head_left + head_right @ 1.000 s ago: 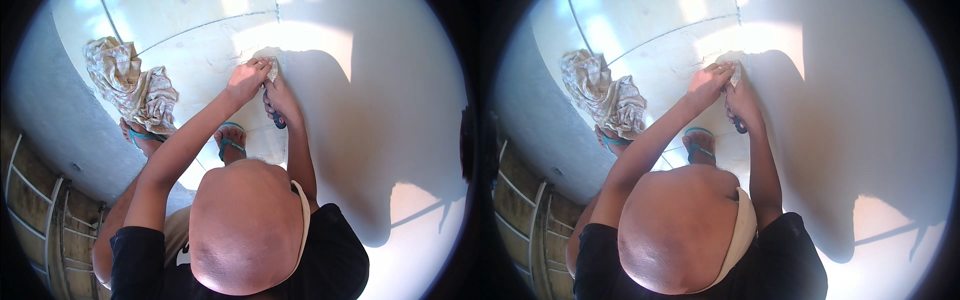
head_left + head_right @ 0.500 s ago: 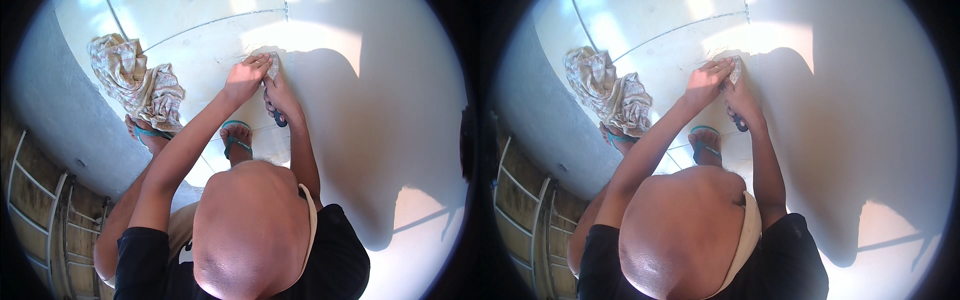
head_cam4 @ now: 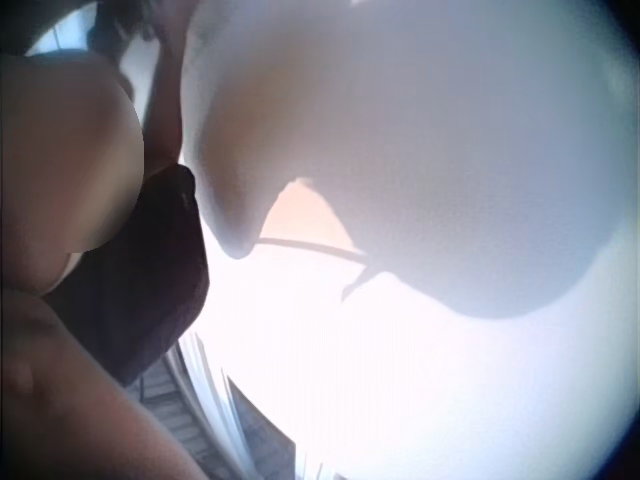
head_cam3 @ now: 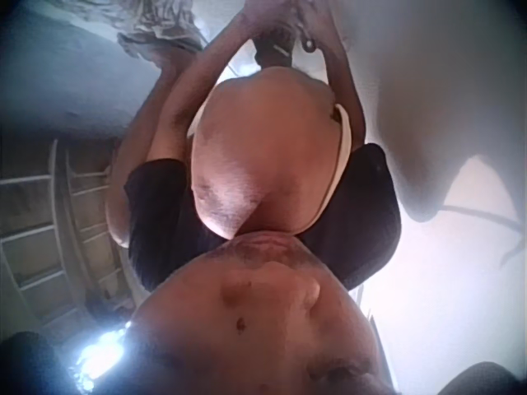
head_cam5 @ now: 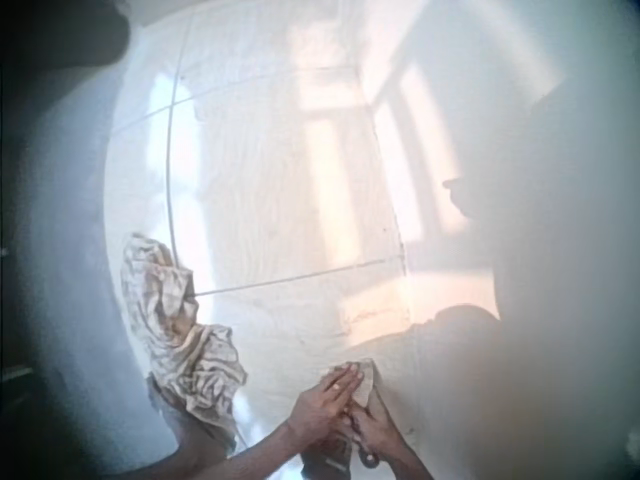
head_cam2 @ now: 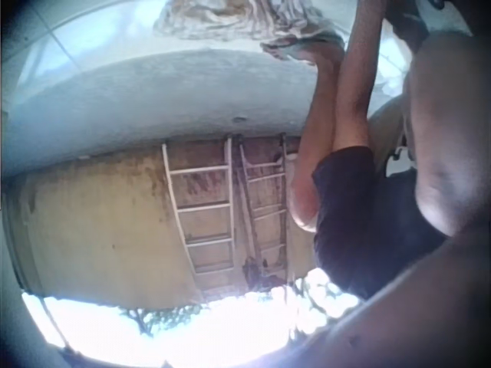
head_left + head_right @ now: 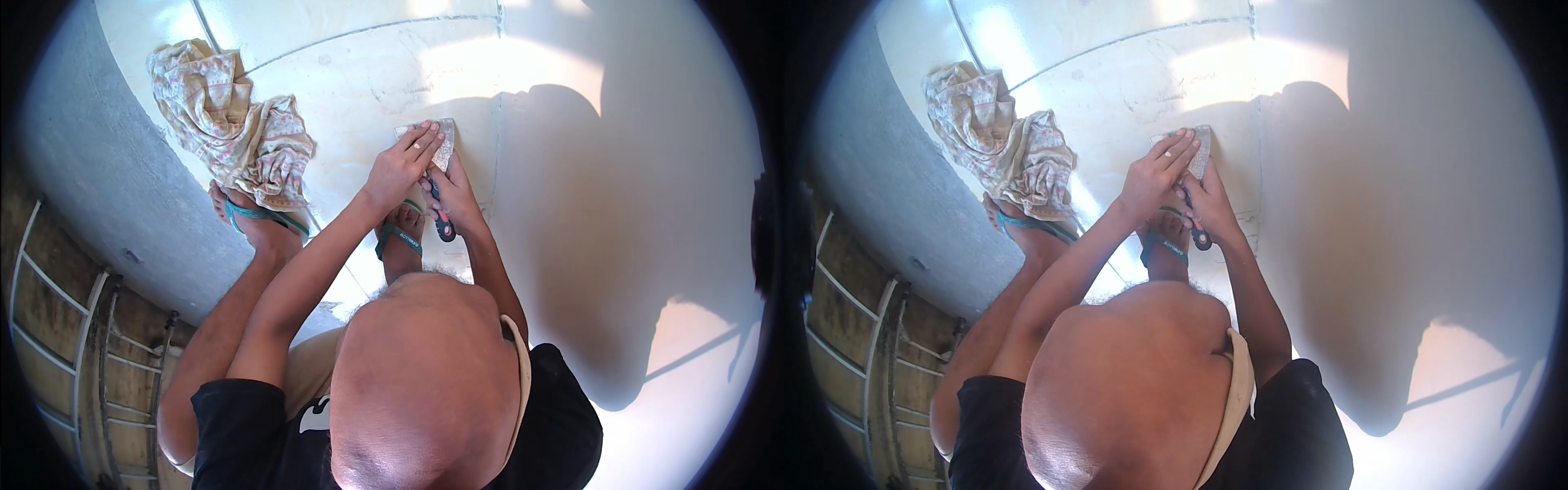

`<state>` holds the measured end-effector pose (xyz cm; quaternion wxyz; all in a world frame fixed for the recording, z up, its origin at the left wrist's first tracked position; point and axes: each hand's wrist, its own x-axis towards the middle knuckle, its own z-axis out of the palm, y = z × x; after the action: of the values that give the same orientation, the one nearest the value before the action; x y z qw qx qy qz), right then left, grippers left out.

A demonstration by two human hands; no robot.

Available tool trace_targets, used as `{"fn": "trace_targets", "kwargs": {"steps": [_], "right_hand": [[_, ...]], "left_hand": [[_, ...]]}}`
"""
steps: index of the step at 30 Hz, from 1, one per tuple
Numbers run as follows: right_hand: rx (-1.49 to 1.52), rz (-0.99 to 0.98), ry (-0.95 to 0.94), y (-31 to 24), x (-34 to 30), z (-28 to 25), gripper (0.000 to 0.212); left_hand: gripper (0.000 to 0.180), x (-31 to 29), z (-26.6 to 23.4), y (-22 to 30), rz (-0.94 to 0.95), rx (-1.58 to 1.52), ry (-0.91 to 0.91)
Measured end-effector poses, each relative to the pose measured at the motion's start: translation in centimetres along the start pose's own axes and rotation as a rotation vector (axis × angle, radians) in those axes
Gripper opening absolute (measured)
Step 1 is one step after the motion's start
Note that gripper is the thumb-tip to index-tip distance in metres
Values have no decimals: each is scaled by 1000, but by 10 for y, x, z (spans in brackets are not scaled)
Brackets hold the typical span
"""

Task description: The person uses a grout float to press grout into the gaps between floor tiles. They repeatedly wipe the float with a cloth to remove excess grout and continue working on the same tile seam area.

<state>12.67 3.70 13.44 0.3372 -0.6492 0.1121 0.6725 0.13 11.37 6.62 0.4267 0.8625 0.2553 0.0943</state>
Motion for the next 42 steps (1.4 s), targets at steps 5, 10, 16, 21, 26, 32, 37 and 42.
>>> {"fn": "trace_targets", "kwargs": {"steps": [5,10,16,21,26,32,37,42], "right_hand": [[-15,49,24,-36,2,19,33],[-89,94,107,-33,8,19,23],[-114,40,71,-58,22,21,29],[-128,67,89,-48,25,13,36],[-105,70,61,-72,29,18,46],[-131,73,124,-42,7,14,43],[-128,75,192,-38,7,11,36],[-140,129,118,-62,15,-1,40]], "left_hand": [[57,27,-16,-7,-69,-53,98],[53,26,-5,-12,-67,-73,141],[47,50,-10,-19,-105,-98,173],[53,39,-4,-15,-87,-113,172],[40,47,-25,-14,-190,-93,292],[25,11,-29,27,-1093,-992,362],[43,36,1,29,-1256,-1237,240],[47,58,13,31,-1264,-1163,334]]}}
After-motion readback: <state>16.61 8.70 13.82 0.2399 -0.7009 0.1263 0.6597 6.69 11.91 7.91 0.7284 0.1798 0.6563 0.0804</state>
